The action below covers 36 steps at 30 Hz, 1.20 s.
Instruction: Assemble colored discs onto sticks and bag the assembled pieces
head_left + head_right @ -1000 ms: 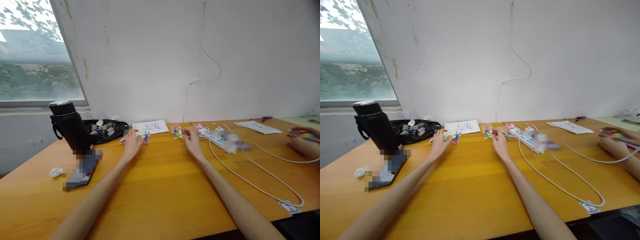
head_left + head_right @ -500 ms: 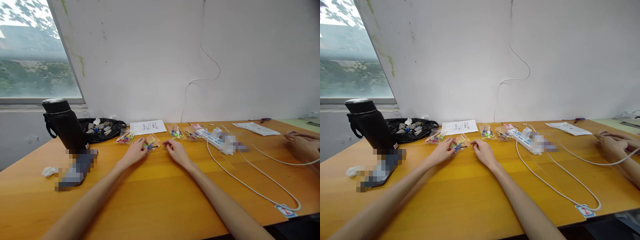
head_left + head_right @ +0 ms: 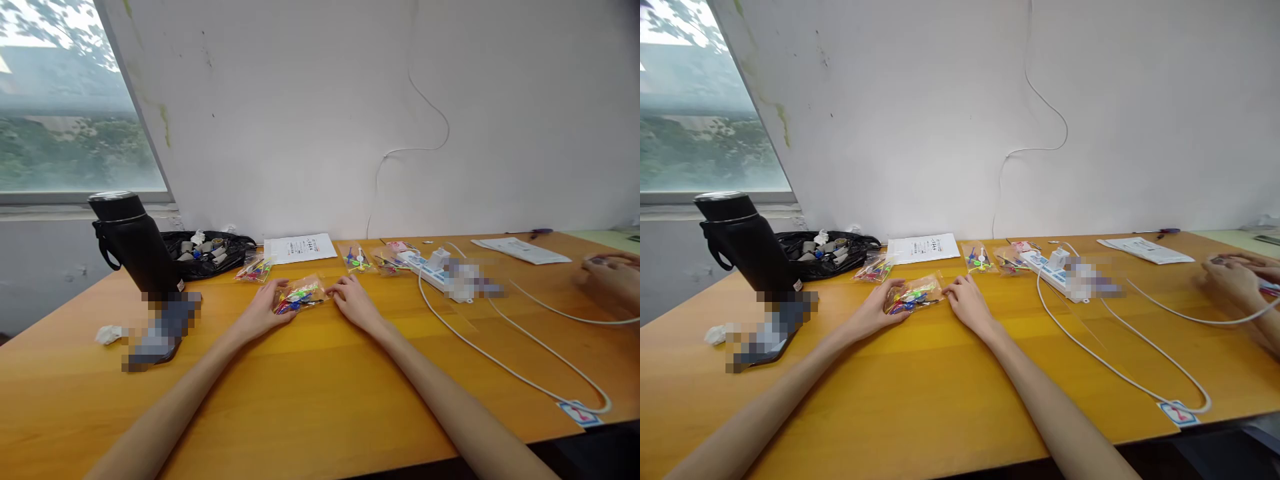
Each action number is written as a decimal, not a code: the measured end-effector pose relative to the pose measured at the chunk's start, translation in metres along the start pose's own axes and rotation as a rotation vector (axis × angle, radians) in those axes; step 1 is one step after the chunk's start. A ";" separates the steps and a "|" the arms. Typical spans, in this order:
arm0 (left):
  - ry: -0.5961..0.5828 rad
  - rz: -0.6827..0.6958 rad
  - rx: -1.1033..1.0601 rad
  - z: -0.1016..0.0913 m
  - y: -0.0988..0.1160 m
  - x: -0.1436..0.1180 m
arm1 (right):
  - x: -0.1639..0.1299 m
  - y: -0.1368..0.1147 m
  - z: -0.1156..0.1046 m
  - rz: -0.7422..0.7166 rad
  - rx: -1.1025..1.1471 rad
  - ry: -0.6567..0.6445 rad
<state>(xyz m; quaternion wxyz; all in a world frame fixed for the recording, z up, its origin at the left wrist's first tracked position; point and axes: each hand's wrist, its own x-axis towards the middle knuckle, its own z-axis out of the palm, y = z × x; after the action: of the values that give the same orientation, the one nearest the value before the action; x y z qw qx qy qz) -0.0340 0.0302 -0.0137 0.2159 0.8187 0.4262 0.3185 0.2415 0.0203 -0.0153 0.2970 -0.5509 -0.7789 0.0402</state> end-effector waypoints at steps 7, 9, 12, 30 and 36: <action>0.035 0.095 -0.082 -0.002 -0.002 0.002 | 0.004 0.006 0.001 -0.019 0.230 -0.003; 0.079 0.101 -0.081 -0.004 -0.002 0.002 | 0.004 0.007 0.002 -0.045 0.342 -0.034; 0.124 0.037 -0.143 -0.006 -0.004 0.003 | 0.003 0.004 0.004 -0.035 0.506 -0.096; -0.081 -0.082 -0.764 -0.007 0.007 0.000 | 0.001 -0.002 0.007 0.029 0.679 -0.185; -0.087 -0.103 -0.822 -0.004 0.006 0.000 | -0.001 -0.011 0.002 0.072 0.767 -0.263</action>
<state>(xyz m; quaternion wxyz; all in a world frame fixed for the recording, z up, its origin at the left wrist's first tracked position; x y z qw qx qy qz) -0.0337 0.0271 -0.0069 0.5585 0.6546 0.2943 0.4159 0.2318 0.0155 -0.0128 0.3774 -0.4171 -0.7189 0.4083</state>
